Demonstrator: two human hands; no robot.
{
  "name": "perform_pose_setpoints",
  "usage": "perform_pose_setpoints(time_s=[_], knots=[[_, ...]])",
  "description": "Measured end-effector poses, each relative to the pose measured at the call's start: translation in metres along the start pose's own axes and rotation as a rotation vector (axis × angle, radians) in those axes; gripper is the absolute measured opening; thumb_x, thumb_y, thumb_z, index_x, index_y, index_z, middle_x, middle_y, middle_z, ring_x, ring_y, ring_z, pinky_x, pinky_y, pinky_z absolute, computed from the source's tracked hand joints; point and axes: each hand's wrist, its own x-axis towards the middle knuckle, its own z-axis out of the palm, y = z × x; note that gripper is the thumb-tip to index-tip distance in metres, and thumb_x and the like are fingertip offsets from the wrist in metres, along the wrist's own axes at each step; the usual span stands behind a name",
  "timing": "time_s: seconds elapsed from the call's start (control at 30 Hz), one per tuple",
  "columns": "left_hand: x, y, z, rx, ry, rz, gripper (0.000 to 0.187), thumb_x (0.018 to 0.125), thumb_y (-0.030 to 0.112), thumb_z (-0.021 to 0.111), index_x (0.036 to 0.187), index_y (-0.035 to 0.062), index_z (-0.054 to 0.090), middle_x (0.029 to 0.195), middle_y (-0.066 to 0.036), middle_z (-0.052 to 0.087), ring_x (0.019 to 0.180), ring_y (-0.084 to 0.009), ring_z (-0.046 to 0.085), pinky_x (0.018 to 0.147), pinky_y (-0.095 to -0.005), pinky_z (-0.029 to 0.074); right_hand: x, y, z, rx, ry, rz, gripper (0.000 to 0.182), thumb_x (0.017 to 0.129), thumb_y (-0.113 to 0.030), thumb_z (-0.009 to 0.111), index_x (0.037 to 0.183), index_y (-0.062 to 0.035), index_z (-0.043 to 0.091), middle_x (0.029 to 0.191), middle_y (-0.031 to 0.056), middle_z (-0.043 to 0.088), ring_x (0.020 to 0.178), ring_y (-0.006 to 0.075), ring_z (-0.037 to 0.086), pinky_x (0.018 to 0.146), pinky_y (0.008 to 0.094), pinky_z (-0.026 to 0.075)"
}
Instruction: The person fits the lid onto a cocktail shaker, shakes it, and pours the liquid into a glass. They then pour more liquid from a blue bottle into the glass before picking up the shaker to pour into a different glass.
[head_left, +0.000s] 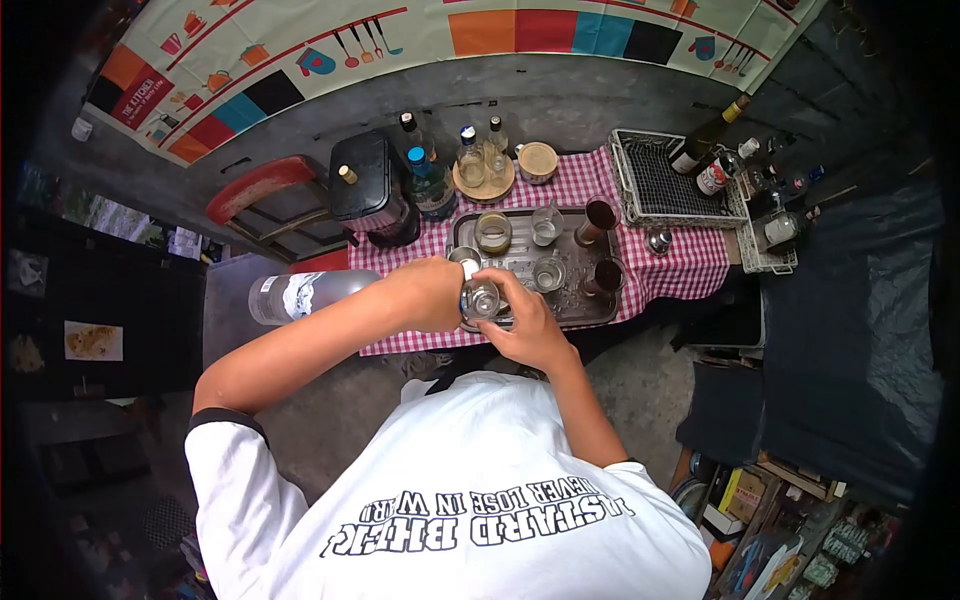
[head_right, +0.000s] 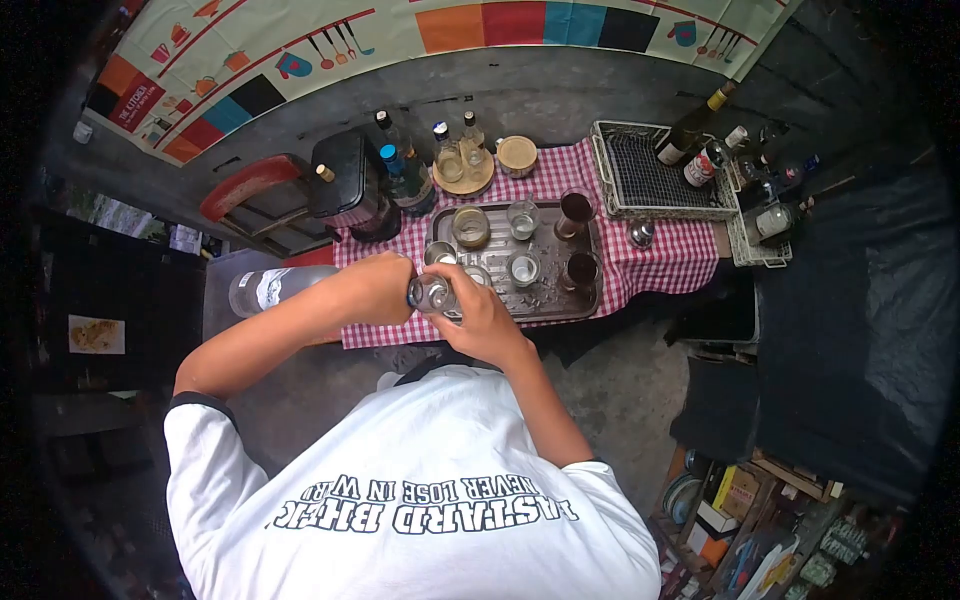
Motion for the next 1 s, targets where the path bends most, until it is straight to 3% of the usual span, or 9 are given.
perform_pose_setpoints(time_s=[0.07,0.13,0.27,0.77,0.83,1.0], knots=[[0.003,0.003,0.002,0.004,0.003,-0.013,0.024,0.072,0.011,0.070,0.091,-0.0039,0.071,0.089,-0.025,0.070,0.088,-0.0377,0.070,0.076,-0.0435,0.057,-0.001,0.003,-0.003,0.019,0.002,0.004,0.057,0.077,0.000,0.072,0.128,-0.0038,0.049,0.115,0.0173,0.065,0.108,0.0324,0.066,0.091,0.0386,0.050],[0.007,0.003,0.005,-0.004,-0.013,-0.014,0.025,0.072,0.011,0.071,0.092,-0.0047,0.071,0.090,-0.025,0.070,0.088,-0.0375,0.070,0.076,-0.0432,0.057,-0.003,0.005,-0.005,0.033,0.004,-0.011,0.054,0.079,-0.003,0.073,0.128,-0.0044,0.048,0.113,0.0174,0.066,0.108,0.0367,0.065,0.090,0.0413,0.050],[0.008,0.012,0.006,-0.016,0.013,-0.026,0.020,0.069,0.007,0.065,0.086,-0.0027,0.072,0.087,-0.026,0.069,0.088,-0.0383,0.069,0.078,-0.0446,0.056,-0.006,0.007,-0.010,0.055,-0.003,-0.011,0.054,0.079,-0.003,0.073,0.127,-0.0047,0.048,0.113,0.0168,0.066,0.108,0.0363,0.064,0.090,0.0408,0.050],[0.015,0.028,0.015,-0.010,-0.035,-0.074,0.026,0.072,0.010,0.064,0.094,-0.0023,0.071,0.096,-0.028,0.068,0.097,-0.0398,0.066,0.084,-0.0455,0.055,-0.019,0.018,-0.019,0.040,0.003,-0.030,0.053,0.079,-0.004,0.073,0.126,-0.0050,0.048,0.113,0.0160,0.065,0.109,0.0367,0.064,0.091,0.0416,0.049],[0.014,0.030,0.015,-0.005,-0.032,-0.067,0.025,0.072,0.010,0.064,0.094,-0.0011,0.071,0.096,-0.026,0.069,0.098,-0.0393,0.066,0.085,-0.0453,0.054,-0.020,0.019,-0.020,0.063,-0.014,0.024,0.055,0.077,0.001,0.072,0.126,-0.0034,0.050,0.119,0.0155,0.062,0.114,0.0284,0.063,0.096,0.0364,0.049],[0.018,0.030,0.016,0.017,-0.044,-0.056,0.025,0.072,0.009,0.064,0.095,0.0010,0.072,0.097,-0.023,0.070,0.099,-0.0394,0.065,0.086,-0.0457,0.054,-0.022,0.023,-0.020,0.065,-0.016,0.036,0.056,0.077,0.002,0.072,0.127,-0.0032,0.049,0.120,0.0151,0.062,0.115,0.0281,0.062,0.098,0.0361,0.048]])
